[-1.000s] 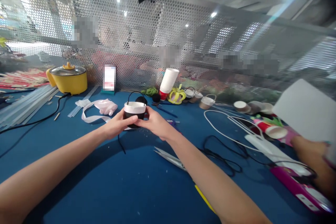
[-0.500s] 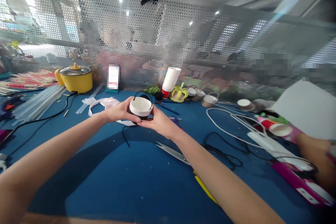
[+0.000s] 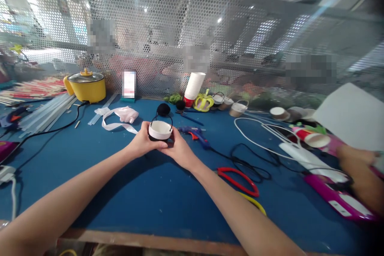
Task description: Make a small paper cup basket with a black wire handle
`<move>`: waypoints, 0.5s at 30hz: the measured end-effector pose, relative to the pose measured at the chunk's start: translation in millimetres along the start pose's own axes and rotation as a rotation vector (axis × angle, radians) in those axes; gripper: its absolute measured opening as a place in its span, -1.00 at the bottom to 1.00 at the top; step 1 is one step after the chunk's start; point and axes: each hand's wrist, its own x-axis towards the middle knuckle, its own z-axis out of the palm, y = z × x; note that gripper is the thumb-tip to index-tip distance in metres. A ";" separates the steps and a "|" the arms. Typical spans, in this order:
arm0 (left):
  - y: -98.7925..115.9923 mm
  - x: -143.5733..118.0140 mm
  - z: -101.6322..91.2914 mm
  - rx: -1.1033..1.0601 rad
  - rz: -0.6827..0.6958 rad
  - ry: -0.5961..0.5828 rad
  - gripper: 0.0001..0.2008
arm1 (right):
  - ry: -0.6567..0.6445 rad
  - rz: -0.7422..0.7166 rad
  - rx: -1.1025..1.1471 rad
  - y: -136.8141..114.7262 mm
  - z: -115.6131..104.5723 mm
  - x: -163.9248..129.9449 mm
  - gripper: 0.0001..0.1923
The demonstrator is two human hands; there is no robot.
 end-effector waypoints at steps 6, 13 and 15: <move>5.7 -1.6 -6.6 -0.197 -0.041 -0.091 -0.38 | 0.046 0.076 0.159 -8.9 4.3 -6.5 -0.42; 12.3 5.2 -29.2 -0.531 -0.165 -0.302 -0.49 | -0.113 0.282 0.567 -8.5 2.8 -6.8 -0.56; 12.8 4.5 -28.4 -0.542 -0.171 -0.311 -0.45 | -0.139 0.264 0.591 -9.1 2.9 -7.1 -0.52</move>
